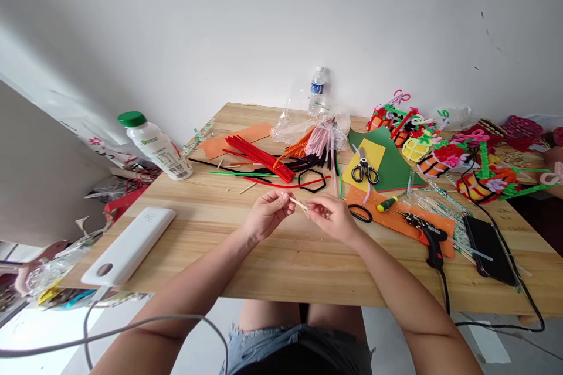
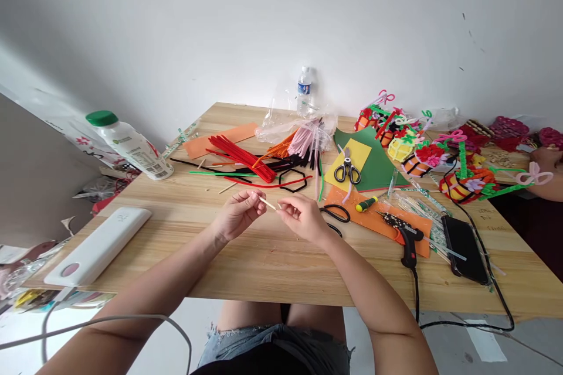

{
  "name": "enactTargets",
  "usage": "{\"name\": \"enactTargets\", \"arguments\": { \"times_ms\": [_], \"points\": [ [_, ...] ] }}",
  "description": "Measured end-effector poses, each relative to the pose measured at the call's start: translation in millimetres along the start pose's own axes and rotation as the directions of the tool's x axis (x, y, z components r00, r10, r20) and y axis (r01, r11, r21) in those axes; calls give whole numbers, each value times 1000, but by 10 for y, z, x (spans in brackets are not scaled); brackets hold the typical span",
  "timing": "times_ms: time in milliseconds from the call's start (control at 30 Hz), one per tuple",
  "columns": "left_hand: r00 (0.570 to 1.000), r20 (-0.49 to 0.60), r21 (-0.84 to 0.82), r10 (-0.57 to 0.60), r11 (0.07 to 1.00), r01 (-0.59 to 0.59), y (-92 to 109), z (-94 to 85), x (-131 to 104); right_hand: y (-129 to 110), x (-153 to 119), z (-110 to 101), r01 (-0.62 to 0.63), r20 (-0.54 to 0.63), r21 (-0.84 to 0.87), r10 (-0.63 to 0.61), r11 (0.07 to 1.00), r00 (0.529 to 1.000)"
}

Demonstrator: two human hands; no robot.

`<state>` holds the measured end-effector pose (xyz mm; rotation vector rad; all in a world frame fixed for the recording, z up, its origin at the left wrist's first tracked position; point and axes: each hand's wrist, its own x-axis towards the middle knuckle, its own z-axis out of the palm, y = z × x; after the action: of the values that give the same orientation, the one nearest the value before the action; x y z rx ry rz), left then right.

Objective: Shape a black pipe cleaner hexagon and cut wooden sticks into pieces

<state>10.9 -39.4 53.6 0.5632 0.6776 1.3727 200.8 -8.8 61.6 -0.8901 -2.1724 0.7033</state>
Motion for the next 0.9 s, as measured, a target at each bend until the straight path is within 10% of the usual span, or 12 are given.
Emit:
{"name": "enactTargets", "arguments": {
  "times_ms": [233,433,567,667,900],
  "points": [
    [998,62,214,12,976,-25,17,14,-28,-138,-17,-46,27,-34,166,-22,986,999],
    [924,245,525,-295,841,130,17,-39,-53,-17,2,-128,-7,133,116,-8,993,991],
    [955,204,533,-217,842,78,-12,-55,-35,95,35,-409,-223,182,-274,278,935,943],
    [976,183,487,-118,873,15,-14,-57,-15,146,31,-593,-266,186,-668,503,694,844],
    [989,149,405,-16,913,-47,-51,-58,11,62,-24,-501,-179,233,-842,643,509,730]
  ]
}}
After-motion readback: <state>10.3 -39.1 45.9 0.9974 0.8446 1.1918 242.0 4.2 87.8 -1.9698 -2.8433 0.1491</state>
